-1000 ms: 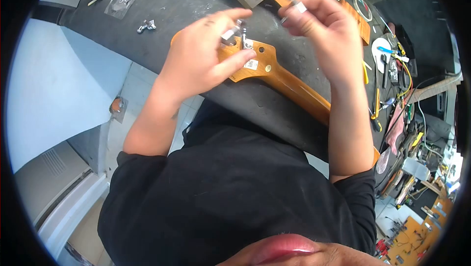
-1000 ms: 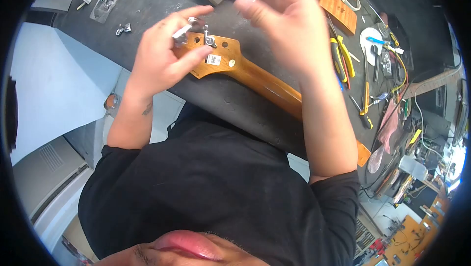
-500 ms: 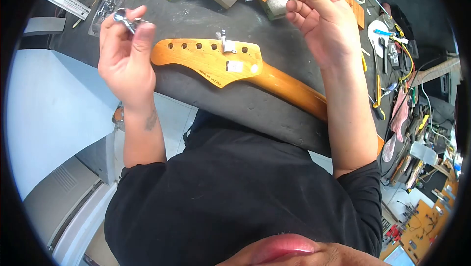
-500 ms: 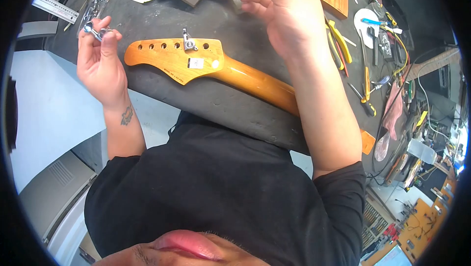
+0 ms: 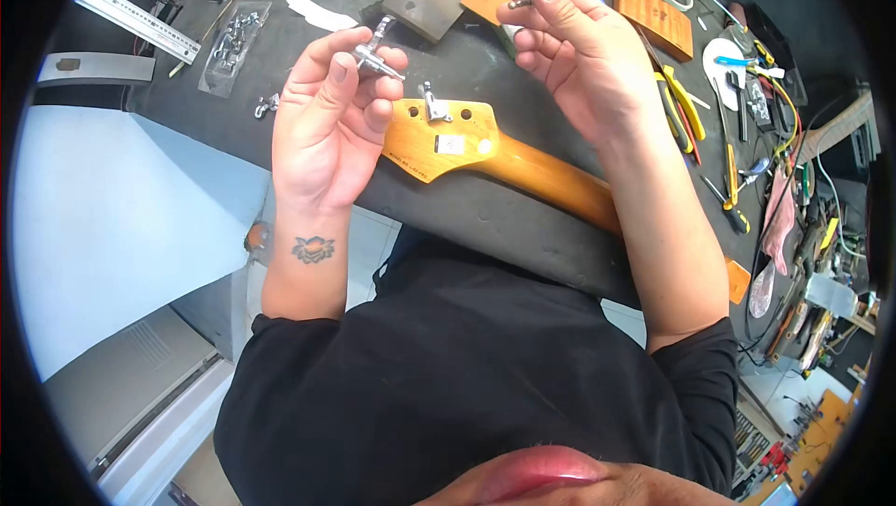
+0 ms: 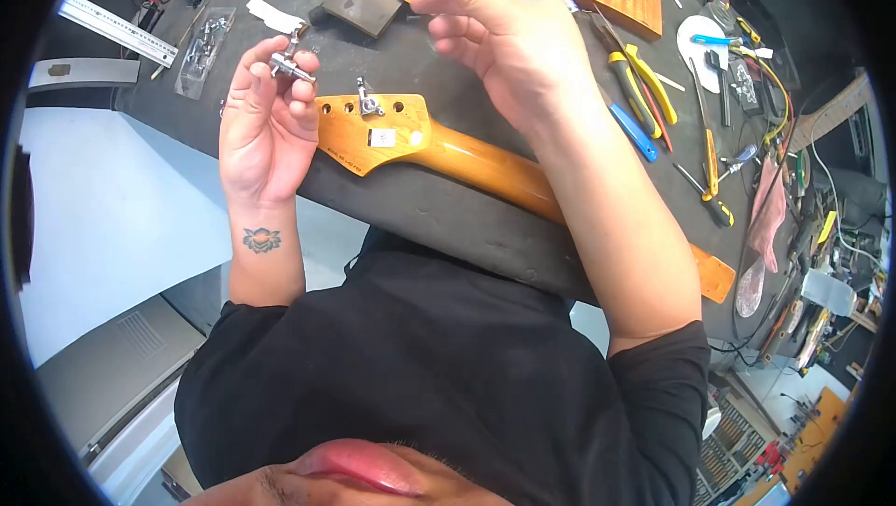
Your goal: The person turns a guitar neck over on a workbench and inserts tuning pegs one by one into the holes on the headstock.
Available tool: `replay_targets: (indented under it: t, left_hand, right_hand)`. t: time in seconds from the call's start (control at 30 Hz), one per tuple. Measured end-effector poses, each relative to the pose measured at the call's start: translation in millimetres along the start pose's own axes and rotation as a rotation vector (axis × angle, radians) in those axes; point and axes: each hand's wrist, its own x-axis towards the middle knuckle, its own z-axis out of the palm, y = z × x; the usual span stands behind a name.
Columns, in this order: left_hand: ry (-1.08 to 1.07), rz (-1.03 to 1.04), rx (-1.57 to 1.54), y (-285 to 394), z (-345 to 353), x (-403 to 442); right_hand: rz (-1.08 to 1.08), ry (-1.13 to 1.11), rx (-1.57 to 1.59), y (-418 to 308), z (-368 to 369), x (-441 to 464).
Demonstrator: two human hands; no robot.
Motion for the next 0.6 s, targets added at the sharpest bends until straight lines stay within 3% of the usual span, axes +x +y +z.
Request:
replay_targets:
  t: [0.2,0.3,0.43,0.6]
  left_hand:
    - [0.091,-0.011,0.011,2,10,5]
    - [0.061,0.017,0.180,-2,16,7]
    - [0.007,0.132,0.678,-8,32,6]
    - [-0.063,0.247,1.032,-15,41,6]
  right_hand:
    - [0.017,-0.047,0.158,1,4,0]
    - [0.009,-0.116,0.231,-3,2,-3]
    - [0.004,-0.147,0.332,2,-7,2]
    - [-0.040,-0.301,0.376,3,-11,4]
